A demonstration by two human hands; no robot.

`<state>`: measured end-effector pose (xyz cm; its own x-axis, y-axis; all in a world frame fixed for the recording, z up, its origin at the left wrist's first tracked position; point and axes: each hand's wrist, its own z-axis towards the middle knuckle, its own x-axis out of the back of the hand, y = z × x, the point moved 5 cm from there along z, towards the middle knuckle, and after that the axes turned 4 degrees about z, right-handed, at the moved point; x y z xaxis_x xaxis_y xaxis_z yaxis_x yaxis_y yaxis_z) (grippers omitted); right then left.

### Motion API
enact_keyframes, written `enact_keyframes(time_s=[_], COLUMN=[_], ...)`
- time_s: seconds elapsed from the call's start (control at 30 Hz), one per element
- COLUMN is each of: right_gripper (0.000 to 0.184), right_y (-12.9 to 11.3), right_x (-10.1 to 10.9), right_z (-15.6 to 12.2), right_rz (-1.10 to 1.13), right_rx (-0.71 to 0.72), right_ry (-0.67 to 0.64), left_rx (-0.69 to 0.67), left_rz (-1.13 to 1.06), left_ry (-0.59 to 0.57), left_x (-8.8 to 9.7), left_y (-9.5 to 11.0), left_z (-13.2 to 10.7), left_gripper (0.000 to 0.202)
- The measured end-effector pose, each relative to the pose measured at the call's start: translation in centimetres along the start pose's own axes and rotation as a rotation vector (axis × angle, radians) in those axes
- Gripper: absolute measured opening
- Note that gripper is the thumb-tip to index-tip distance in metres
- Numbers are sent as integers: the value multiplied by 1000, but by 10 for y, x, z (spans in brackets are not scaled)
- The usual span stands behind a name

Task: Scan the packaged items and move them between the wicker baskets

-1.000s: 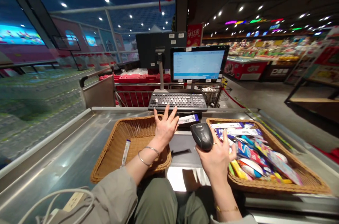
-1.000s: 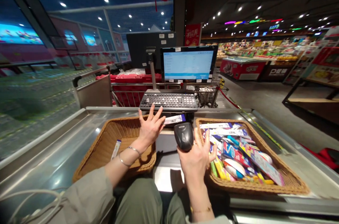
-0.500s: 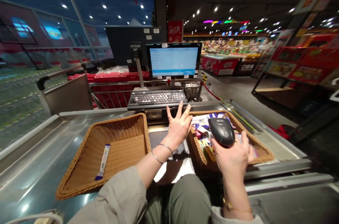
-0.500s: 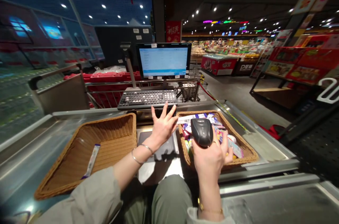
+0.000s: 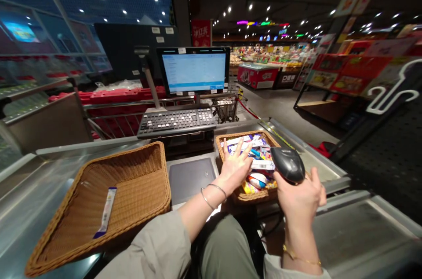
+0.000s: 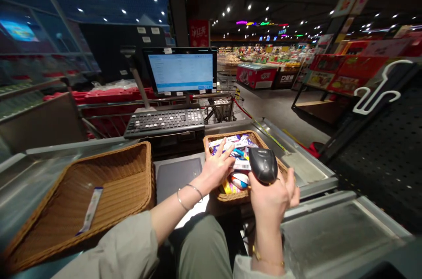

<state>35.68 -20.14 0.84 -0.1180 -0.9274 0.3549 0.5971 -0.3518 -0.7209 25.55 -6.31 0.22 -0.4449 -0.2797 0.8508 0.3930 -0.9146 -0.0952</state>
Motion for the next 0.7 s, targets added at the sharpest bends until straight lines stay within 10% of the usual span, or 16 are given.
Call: enact_keyframes(time_s=[0.33, 0.7], right_gripper=[52, 60], right_y=[-10, -65], right_x=[-8, -38], right_z=[-7, -33], right_rz=[8, 84], right_rx=[36, 174], right_ry=[-39, -210], left_rx=[5, 149], left_rz=[15, 149], left_ry=[-39, 22], left_x=[4, 50], left_y=[-15, -98], left_z=[-10, -69], left_gripper=[30, 41])
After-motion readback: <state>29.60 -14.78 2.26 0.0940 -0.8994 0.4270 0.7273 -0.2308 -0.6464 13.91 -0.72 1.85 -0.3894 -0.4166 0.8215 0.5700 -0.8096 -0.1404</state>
